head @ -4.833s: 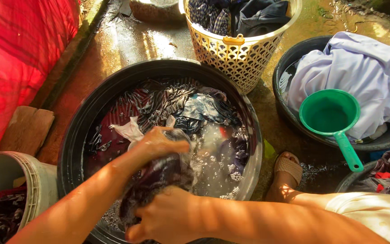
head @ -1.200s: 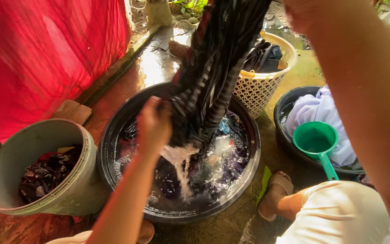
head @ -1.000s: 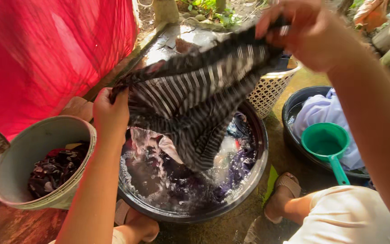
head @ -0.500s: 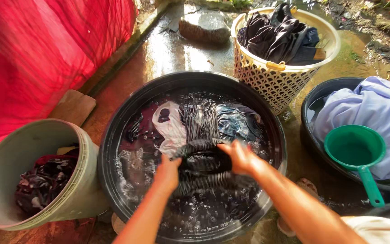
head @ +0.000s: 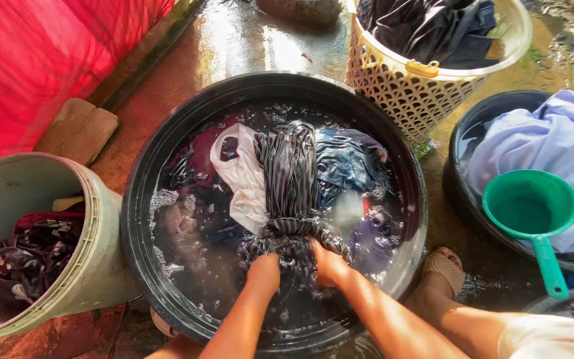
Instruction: The person washes clothes by hand in a large basin filled with soapy water, scrubbing various garments like denim jeans and shirts before placing them into a separate bucket and basket.
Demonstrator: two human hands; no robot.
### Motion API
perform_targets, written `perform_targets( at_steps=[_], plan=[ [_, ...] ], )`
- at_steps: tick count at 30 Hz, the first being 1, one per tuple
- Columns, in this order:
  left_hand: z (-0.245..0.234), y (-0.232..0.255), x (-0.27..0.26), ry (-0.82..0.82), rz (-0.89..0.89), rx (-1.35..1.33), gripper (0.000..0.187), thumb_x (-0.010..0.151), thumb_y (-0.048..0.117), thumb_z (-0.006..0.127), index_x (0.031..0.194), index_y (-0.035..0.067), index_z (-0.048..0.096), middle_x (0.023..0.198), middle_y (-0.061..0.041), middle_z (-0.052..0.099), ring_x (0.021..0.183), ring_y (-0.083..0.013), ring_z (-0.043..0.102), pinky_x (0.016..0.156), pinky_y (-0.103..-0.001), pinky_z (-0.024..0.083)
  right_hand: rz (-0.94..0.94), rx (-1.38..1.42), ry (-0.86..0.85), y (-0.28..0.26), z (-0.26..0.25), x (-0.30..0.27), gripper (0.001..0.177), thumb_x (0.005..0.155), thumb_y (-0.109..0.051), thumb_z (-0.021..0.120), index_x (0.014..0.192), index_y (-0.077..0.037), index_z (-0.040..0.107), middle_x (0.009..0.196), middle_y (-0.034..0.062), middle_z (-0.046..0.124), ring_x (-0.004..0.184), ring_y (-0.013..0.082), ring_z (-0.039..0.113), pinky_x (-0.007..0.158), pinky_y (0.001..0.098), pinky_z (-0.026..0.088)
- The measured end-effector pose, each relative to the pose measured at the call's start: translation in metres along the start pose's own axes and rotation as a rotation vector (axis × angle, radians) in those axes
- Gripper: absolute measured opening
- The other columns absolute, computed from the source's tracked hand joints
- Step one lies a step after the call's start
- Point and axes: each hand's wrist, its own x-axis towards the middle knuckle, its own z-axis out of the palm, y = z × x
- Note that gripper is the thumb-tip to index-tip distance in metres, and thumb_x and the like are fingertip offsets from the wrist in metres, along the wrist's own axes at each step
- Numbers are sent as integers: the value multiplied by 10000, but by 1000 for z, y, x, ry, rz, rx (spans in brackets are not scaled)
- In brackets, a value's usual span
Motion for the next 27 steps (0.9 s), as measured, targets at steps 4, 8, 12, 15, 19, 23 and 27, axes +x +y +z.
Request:
perform_targets(
  at_steps=[4,8,12,15,19,23,27],
  plan=[
    [-120,50,-24,-265,343,315,262,756,51,703,1013,91,740,991,-179,737,963,-353,706,839,-442,575,-341,298,25,-51,-44,-45,1292,617,-268,1004,1557,-56,143,1326,283,609,1245,371,587,1056,419,444],
    [-239,113,-91,264,577,-577,452,710,144,964,931,34,585,926,-134,598,754,-158,586,633,-313,512,-741,259,399,-125,-110,-89,392,799,-173,917,1124,-156,697,1330,284,594,1133,339,627,964,406,479],
    [-283,121,-123,159,715,-1242,1085,472,210,1031,1371,163,426,1163,-56,562,999,-150,583,793,-346,505,-460,506,330,-193,-215,-149,428,845,-4,603,1265,-79,637,1074,95,744,1016,138,637,915,318,549],
    [-264,122,-101,181,807,-1011,1391,360,372,1047,1546,165,350,1394,-47,568,1281,-202,542,1070,-433,449,-941,484,414,-242,-278,-201,523,847,74,608,1360,-24,570,1172,65,659,1110,137,597,1012,327,512],
    [-198,151,-40,66,710,-661,1208,530,443,1016,1573,110,506,1563,-133,590,1500,-304,410,1250,-559,56,-976,504,615,-282,-334,-257,428,919,56,631,1337,-31,600,1135,41,710,1057,158,680,974,323,567],
    [-180,177,12,504,582,-511,891,652,448,967,1357,22,626,1268,-171,699,1218,-361,568,1070,-596,226,-1015,685,1024,-270,-378,-288,140,1062,-42,625,1196,-20,660,1066,0,675,934,112,615,874,269,503],
    [-231,171,14,291,213,-694,488,658,311,863,1084,80,805,950,-102,806,845,-178,743,763,-328,561,-590,476,1171,-216,-399,-295,216,973,-203,718,1174,-130,688,1016,-93,665,811,34,544,665,234,376]
  ],
)
